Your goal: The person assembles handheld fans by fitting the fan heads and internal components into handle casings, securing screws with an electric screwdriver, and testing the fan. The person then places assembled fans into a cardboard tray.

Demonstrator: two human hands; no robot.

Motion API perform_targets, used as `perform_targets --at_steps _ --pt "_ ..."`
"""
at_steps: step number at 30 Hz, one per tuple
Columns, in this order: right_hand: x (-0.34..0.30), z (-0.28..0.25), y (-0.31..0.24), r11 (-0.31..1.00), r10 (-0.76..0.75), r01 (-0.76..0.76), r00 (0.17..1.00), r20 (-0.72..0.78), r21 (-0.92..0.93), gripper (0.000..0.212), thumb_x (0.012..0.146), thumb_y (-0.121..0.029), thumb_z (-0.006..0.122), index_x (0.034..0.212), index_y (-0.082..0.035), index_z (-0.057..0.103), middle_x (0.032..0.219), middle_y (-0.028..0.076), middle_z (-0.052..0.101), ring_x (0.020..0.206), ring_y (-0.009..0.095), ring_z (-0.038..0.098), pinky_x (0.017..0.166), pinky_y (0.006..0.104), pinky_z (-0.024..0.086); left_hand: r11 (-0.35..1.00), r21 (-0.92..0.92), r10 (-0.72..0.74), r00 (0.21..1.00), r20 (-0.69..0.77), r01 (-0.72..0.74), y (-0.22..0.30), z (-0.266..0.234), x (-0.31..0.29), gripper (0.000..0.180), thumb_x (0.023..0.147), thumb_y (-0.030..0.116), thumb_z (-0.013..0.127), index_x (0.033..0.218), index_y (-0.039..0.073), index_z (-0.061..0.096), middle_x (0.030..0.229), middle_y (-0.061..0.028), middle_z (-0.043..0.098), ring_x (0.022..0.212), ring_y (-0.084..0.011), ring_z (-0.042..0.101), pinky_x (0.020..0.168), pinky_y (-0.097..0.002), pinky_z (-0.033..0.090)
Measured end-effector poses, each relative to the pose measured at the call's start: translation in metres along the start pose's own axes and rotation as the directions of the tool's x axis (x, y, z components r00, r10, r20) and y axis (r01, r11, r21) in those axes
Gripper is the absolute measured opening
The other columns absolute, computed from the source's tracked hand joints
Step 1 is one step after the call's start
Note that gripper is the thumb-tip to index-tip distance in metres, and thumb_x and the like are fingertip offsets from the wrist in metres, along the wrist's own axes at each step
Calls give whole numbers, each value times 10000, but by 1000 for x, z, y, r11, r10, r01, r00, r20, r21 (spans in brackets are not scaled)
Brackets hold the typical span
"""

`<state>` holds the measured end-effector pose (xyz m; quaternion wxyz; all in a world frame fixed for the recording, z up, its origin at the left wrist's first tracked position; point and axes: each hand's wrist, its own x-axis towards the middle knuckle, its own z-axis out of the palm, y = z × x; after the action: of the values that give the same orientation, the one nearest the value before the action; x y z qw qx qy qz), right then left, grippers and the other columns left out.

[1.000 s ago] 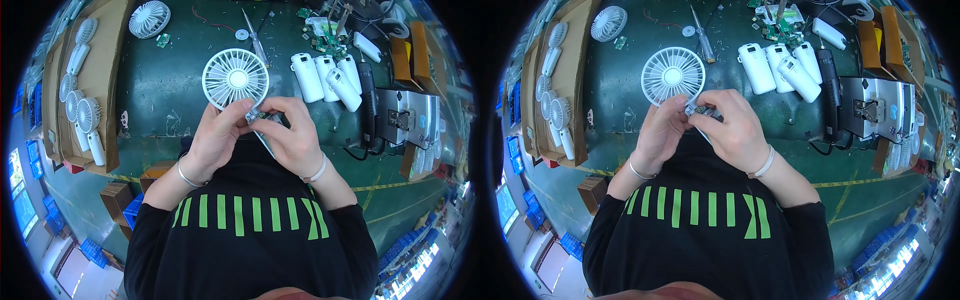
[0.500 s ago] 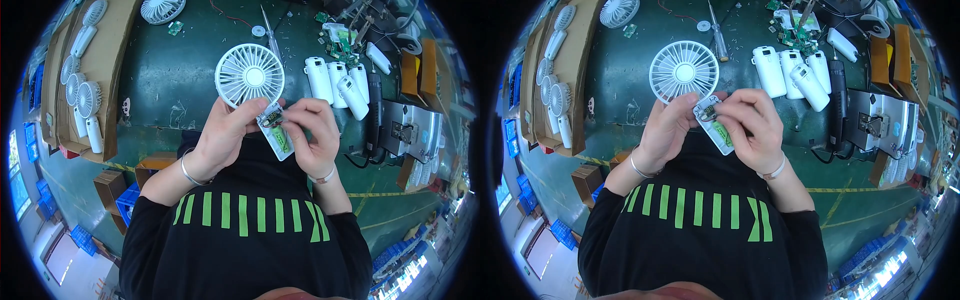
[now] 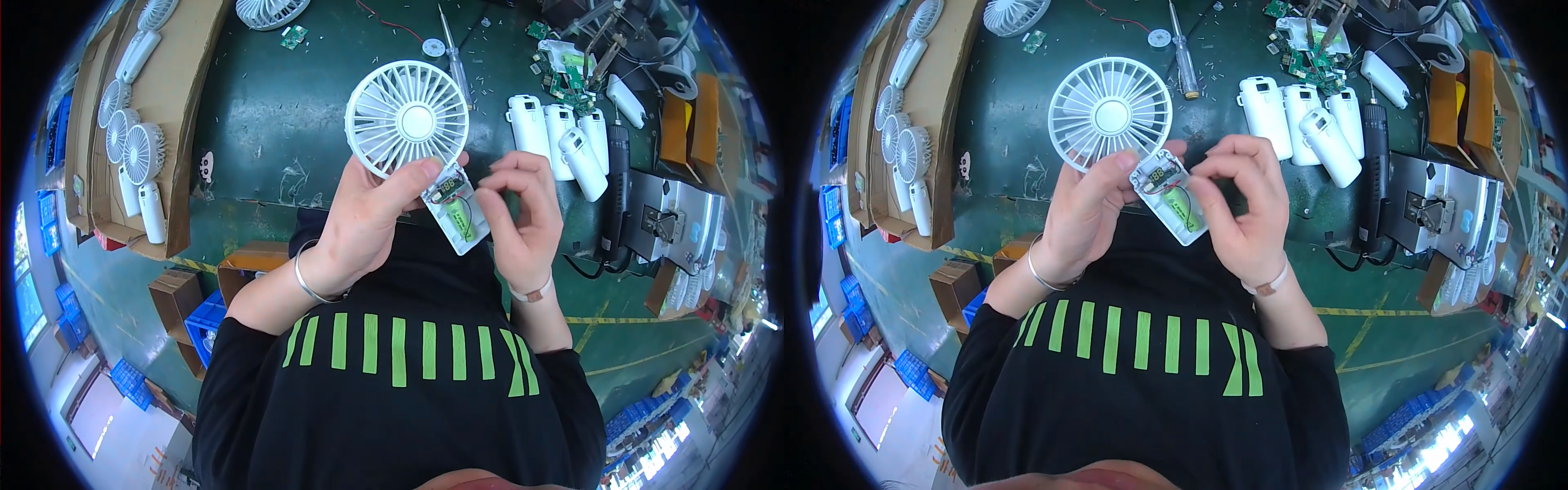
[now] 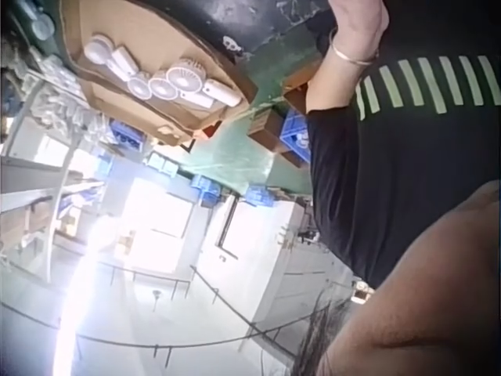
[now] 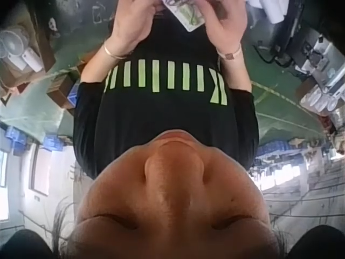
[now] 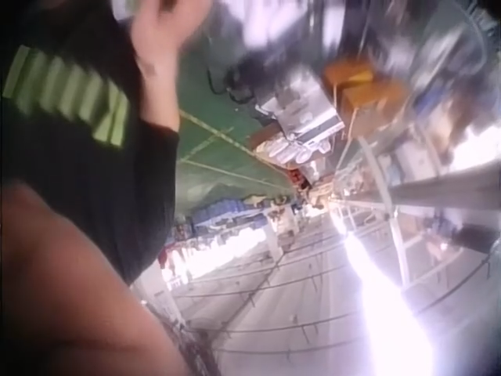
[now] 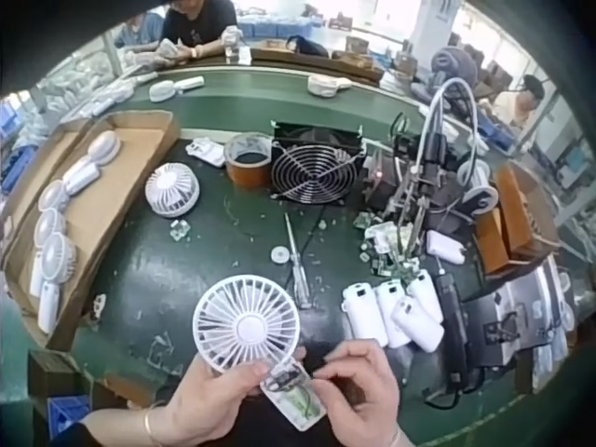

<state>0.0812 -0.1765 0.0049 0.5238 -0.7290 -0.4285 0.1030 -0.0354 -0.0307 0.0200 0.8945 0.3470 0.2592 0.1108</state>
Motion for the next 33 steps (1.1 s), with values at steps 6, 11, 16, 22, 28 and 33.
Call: perform_targets --at_steps 6,11,16,22,28,33 --pt "2 2 -10 996 77 -72 992 97 -54 154 748 48 699 890 11 652 951 111 530 810 221 583 692 302 482 998 46 35 999 -18 -34 -5 -5 3 387 884 112 640 1233 -9 527 1098 -110 664 1010 -164 643 830 -310 539" --pt "3 0 -9 998 34 -25 980 194 -49 149 750 58 678 875 0 620 957 113 529 792 221 576 670 305 481 999 41 20 1000 -20 -19 -4 -4 2 377 884 102 634 1229 -7 530 1089 -104 666 1000 -156 641 829 -309 538" --pt "1 8 -14 995 79 -85 993 92 61 147 750 60 671 868 -8 615 955 114 535 784 213 569 655 289 474 997 69 42 999 -24 -40 -7 -6 3 363 885 102 628 1220 -3 537 1081 -100 669 981 -148 643 801 -299 543" --pt "1 12 -13 952 -235 253 965 120 -174 266 674 40 735 919 -55 694 938 81 563 752 214 543 613 301 452 999 39 -10 999 -46 11 -6 -7 3 339 894 119 615 1207 9 546 1065 -91 675 960 -138 646 785 -286 547" --pt "1 18 -5 942 -294 293 956 15 -162 169 739 62 671 889 -5 633 918 105 564 764 254 553 651 331 467 998 -2 -57 998 -2 57 -6 -9 2 350 916 168 592 1225 16 531 1077 -106 673 983 -157 655 808 -319 552" --pt "-7 19 1 974 70 -51 994 -79 220 504 767 -6 738 1176 0 444 1200 144 471 897 197 589 786 308 491 1000 -23 -15 1000 -13 15 -7 -6 -2 375 967 275 499 1234 12 491 1250 -227 589 1080 -247 635 902 -367 516"
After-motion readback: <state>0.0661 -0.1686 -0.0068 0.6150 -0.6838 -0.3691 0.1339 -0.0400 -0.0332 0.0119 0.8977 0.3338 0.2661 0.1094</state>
